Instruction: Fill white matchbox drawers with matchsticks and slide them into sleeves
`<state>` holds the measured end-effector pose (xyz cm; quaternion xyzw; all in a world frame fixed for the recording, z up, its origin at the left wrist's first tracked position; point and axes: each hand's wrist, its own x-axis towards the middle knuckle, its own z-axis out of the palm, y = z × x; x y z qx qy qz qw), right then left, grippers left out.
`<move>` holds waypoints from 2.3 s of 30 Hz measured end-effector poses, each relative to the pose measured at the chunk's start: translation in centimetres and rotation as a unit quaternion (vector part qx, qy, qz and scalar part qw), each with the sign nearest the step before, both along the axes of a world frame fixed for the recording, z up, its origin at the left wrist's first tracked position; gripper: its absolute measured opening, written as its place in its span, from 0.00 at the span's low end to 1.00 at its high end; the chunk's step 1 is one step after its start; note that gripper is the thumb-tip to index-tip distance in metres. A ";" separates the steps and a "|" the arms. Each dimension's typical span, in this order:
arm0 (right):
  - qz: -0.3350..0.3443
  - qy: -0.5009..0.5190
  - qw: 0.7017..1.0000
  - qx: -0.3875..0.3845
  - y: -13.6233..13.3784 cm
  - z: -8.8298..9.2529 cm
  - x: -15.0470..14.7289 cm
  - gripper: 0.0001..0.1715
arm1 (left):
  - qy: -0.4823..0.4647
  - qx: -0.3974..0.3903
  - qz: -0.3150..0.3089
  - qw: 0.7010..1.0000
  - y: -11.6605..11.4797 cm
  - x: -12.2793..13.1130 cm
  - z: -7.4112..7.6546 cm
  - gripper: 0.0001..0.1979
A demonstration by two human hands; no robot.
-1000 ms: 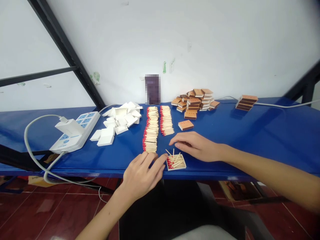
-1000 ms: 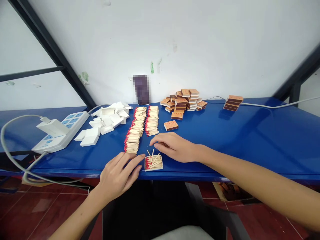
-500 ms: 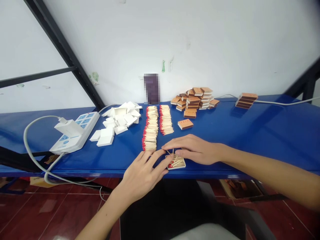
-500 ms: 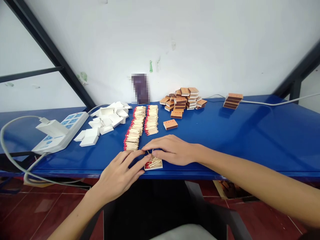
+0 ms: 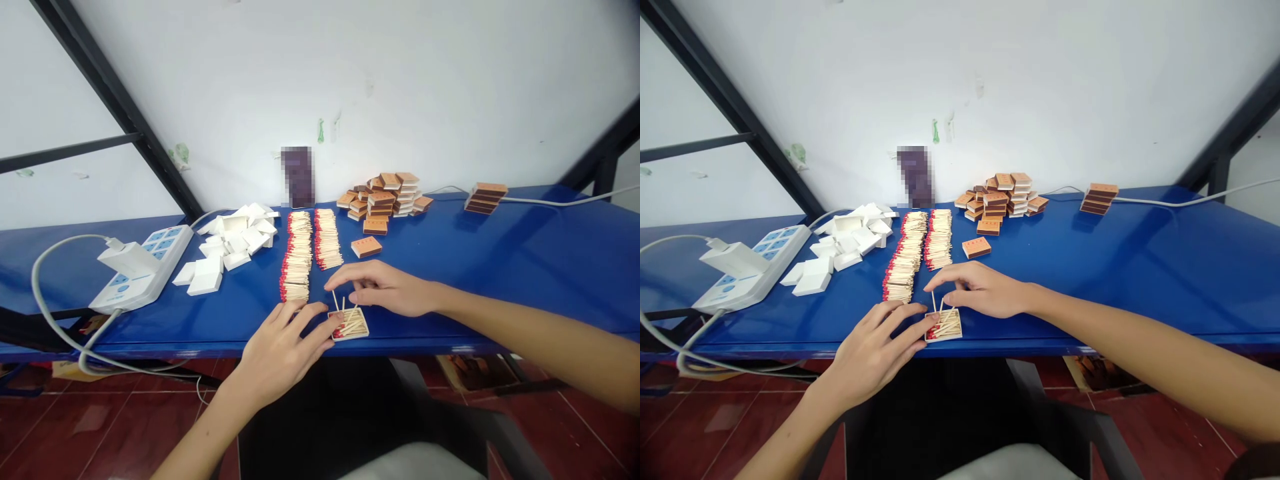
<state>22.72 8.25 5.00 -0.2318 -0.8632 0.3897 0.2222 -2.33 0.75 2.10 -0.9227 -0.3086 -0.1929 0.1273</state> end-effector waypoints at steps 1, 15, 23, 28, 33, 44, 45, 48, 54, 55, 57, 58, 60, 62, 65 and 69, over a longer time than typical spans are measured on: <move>-0.002 -0.008 1.000 -0.005 0.0 0.1 0.0 0.20 | -0.002 -0.006 -0.002 1.000 0.0 0.0 0.0 0.15; -0.025 -0.037 0.999 -0.017 -0.3 0.4 -0.1 0.11 | -0.033 0.010 -0.016 0.999 0.0 0.0 0.1 0.14; -0.028 -0.047 0.998 -0.025 -0.3 0.6 -0.1 0.09 | -0.052 0.016 -0.026 0.998 0.1 0.1 0.0 0.13; -0.027 -0.046 0.998 -0.032 -0.3 0.5 -0.1 0.09 | -0.079 0.004 -0.030 0.996 0.0 0.0 -0.2 0.12; -0.026 -0.034 0.999 -0.008 -0.4 0.3 -0.1 0.08 | -0.091 0.007 -0.028 0.995 -0.1 0.0 -0.4 0.12; -0.017 -0.010 0.991 0.135 -1.0 0.3 -0.5 0.03 | -0.140 -0.012 -0.022 0.990 0.0 -0.1 -1.0 0.15; -0.015 -0.007 0.989 0.145 -1.1 0.3 -0.5 0.03 | -0.142 -0.013 -0.023 0.990 0.0 -0.1 -1.0 0.15; -0.002 0.003 0.988 0.156 -1.2 0.1 -0.6 0.04 | -0.144 -0.015 -0.021 0.989 0.0 0.0 -1.0 0.15; 0.016 0.002 0.986 0.165 -1.1 -0.2 -0.6 0.04 | -0.127 -0.013 -0.023 0.992 0.0 -0.1 -1.0 0.13; 0.012 0.000 0.986 0.165 -1.1 -0.3 -0.6 0.04 | -0.120 -0.006 -0.027 0.992 0.0 -0.1 -0.9 0.13; 0.004 -0.006 0.986 0.166 -1.1 -0.4 -0.6 0.04 | -0.108 0.006 -0.033 0.994 0.0 -0.2 -0.8 0.13; 0.002 -0.007 0.986 0.168 -1.2 -0.4 -0.6 0.04 | -0.103 0.010 -0.034 0.994 0.0 -0.2 -0.8 0.14; 0.002 -0.007 0.984 0.176 -1.2 -0.3 -0.5 0.06 | -0.097 0.011 -0.032 0.995 0.0 -0.2 -0.7 0.14; 0.002 -0.013 0.981 0.195 -1.2 -0.2 -0.4 0.08 | -0.095 0.015 -0.027 0.995 0.1 -0.1 -0.8 0.14; -0.003 -0.031 0.975 0.219 -1.0 0.1 -0.1 0.09 | -0.091 0.025 -0.025 0.995 0.1 0.0 -0.9 0.12; 0.003 -0.047 0.980 0.193 -0.9 0.2 0.2 0.07 | -0.086 0.028 -0.017 0.996 0.1 -0.1 -0.9 0.14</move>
